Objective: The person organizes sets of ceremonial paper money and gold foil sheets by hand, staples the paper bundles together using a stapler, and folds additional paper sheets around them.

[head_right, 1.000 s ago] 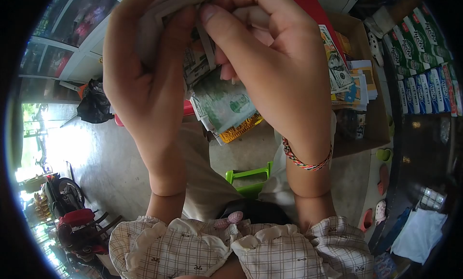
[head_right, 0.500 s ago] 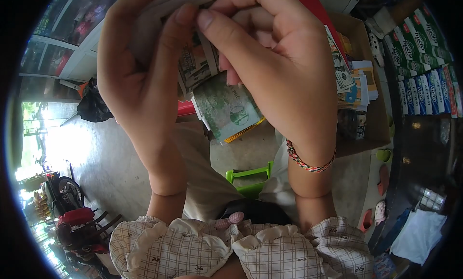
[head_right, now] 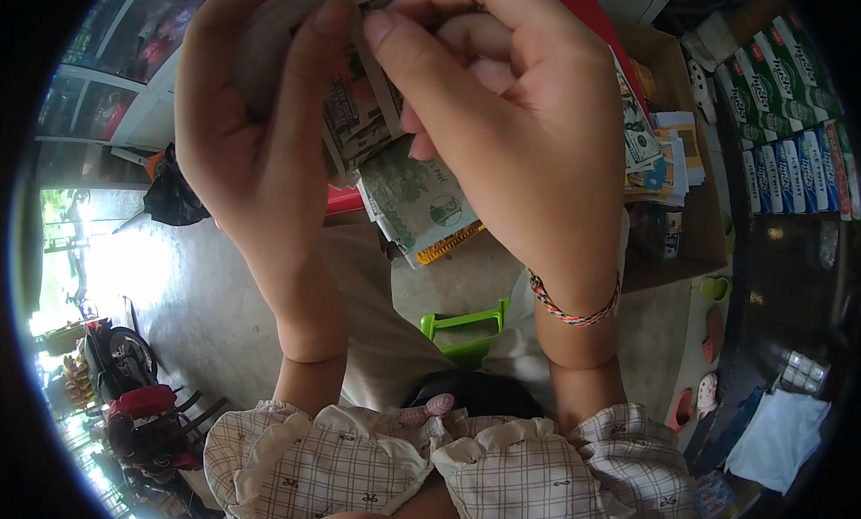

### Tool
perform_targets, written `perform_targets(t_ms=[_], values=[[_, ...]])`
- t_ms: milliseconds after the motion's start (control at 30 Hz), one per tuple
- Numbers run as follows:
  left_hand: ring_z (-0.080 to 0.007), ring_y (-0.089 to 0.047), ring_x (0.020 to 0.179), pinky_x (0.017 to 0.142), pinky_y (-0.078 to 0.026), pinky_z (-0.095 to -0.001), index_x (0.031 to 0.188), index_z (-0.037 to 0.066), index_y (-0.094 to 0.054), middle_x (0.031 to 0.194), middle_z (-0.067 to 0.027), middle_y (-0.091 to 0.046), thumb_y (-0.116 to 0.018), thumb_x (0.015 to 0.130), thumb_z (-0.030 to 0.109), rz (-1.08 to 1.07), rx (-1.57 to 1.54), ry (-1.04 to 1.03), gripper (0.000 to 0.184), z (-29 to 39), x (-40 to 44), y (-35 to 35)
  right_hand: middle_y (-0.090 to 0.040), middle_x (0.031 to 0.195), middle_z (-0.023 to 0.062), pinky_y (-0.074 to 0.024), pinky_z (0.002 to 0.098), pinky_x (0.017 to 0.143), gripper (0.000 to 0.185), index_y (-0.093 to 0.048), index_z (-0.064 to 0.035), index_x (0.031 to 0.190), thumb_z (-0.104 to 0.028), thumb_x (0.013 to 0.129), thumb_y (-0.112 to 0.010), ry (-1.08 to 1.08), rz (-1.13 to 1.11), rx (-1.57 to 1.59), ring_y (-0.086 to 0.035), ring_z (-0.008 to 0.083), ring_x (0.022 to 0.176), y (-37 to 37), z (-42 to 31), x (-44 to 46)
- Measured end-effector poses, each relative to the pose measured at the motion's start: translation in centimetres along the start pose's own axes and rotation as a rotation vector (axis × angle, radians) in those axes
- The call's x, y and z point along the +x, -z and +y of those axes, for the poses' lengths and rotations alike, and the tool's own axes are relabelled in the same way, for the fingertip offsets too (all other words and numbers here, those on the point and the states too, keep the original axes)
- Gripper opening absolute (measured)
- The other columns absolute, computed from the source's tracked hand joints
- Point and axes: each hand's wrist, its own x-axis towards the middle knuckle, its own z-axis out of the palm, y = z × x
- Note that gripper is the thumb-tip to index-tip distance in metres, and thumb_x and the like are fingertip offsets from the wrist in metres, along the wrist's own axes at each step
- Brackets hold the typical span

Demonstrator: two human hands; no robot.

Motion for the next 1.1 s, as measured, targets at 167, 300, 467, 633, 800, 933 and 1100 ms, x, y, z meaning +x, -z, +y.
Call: perform_targets(t_ms=[167,300,467,633,800,933,1100], values=[[-0.0247,-0.063,0.083,0.070,-0.053,-0.0328,0.111,-0.004,-0.050,0.097,-0.0171,-0.061,-0.059,0.079,-0.005,0.009,-0.033,0.033,0.033,0.1,-0.1,-0.1,-0.056,0.060,0.0025,-0.0388,0.0190,0.047,0.018,-0.061,0.0019,0.098,-0.013,0.089,-0.062,0.041,0.098,-0.118,-0.050,0.0074,0.049,-1.0,-0.9,-0.6],[-0.0250,-0.063,0.084,0.071,-0.053,-0.0331,0.111,-0.004,-0.050,0.097,-0.0174,-0.061,-0.059,0.079,-0.004,0.016,-0.060,0.062,0.033,0.2,-0.3,-0.3,-0.056,0.060,0.0028,-0.0387,0.0194,0.047,0.018,-0.061,0.0019,0.098,-0.014,0.089,-0.061,0.028,-0.017,-0.006,-0.050,0.0078,0.048,-0.5,-0.8,-0.3],[-0.0254,-0.063,0.084,0.071,-0.054,-0.0334,0.112,-0.004,-0.049,0.098,-0.0177,-0.060,-0.059,0.080,-0.004,0.025,-0.094,0.096,0.034,0.7,-0.6,-0.2,-0.056,0.060,0.0027,-0.0388,0.0196,0.047,0.018,-0.060,0.0018,0.098,-0.014,0.089,-0.060,0.017,0.102,-0.097,-0.050,0.0080,0.048,-0.6,-0.6,-0.3],[-0.0257,-0.063,0.085,0.072,-0.054,-0.0338,0.113,-0.004,-0.049,0.099,-0.0181,-0.060,-0.059,0.080,-0.003,0.034,-0.128,0.132,0.034,0.8,-0.8,-0.3,-0.056,0.061,0.0015,-0.0373,0.0188,0.048,0.012,-0.060,0.0010,0.095,-0.009,0.088,-0.060,0.085,-0.079,-0.148,-0.047,0.0058,0.049,0.4,0.1,0.3],[-0.0261,-0.063,0.086,0.072,-0.054,-0.0341,0.113,-0.004,-0.048,0.099,-0.0184,-0.060,-0.059,0.080,-0.003,0.042,-0.161,0.172,0.035,1.1,-1.2,-0.6,-0.058,0.065,0.0009,-0.0363,0.0168,0.051,0.007,-0.058,0.0001,0.093,0.000,0.086,-0.060,0.787,-0.040,-0.774,-0.046,0.0031,0.053,0.9,0.8,1.0],[-0.0264,-0.063,0.087,0.073,-0.054,-0.0344,0.114,-0.004,-0.048,0.100,-0.0187,-0.060,-0.059,0.080,-0.002,0.052,-0.183,0.201,0.035,1.0,-1.5,-1.2,-0.059,0.068,0.0005,-0.0361,0.0154,0.053,0.010,-0.058,-0.0003,0.092,0.005,0.084,-0.060,0.681,-0.032,-0.727,-0.047,0.0017,0.056,0.7,0.4,0.6],[-0.0267,-0.063,0.087,0.073,-0.054,-0.0347,0.115,-0.004,-0.047,0.101,-0.0190,-0.060,-0.060,0.081,-0.002,0.065,-0.217,0.229,0.036,1.0,-1.5,-1.3,-0.062,0.073,-0.0001,-0.0380,0.0144,0.056,0.010,-0.057,-0.0002,0.093,0.006,0.085,-0.060,0.542,-0.116,-0.690,-0.050,0.0003,0.061,1.4,-0.5,0.4]])
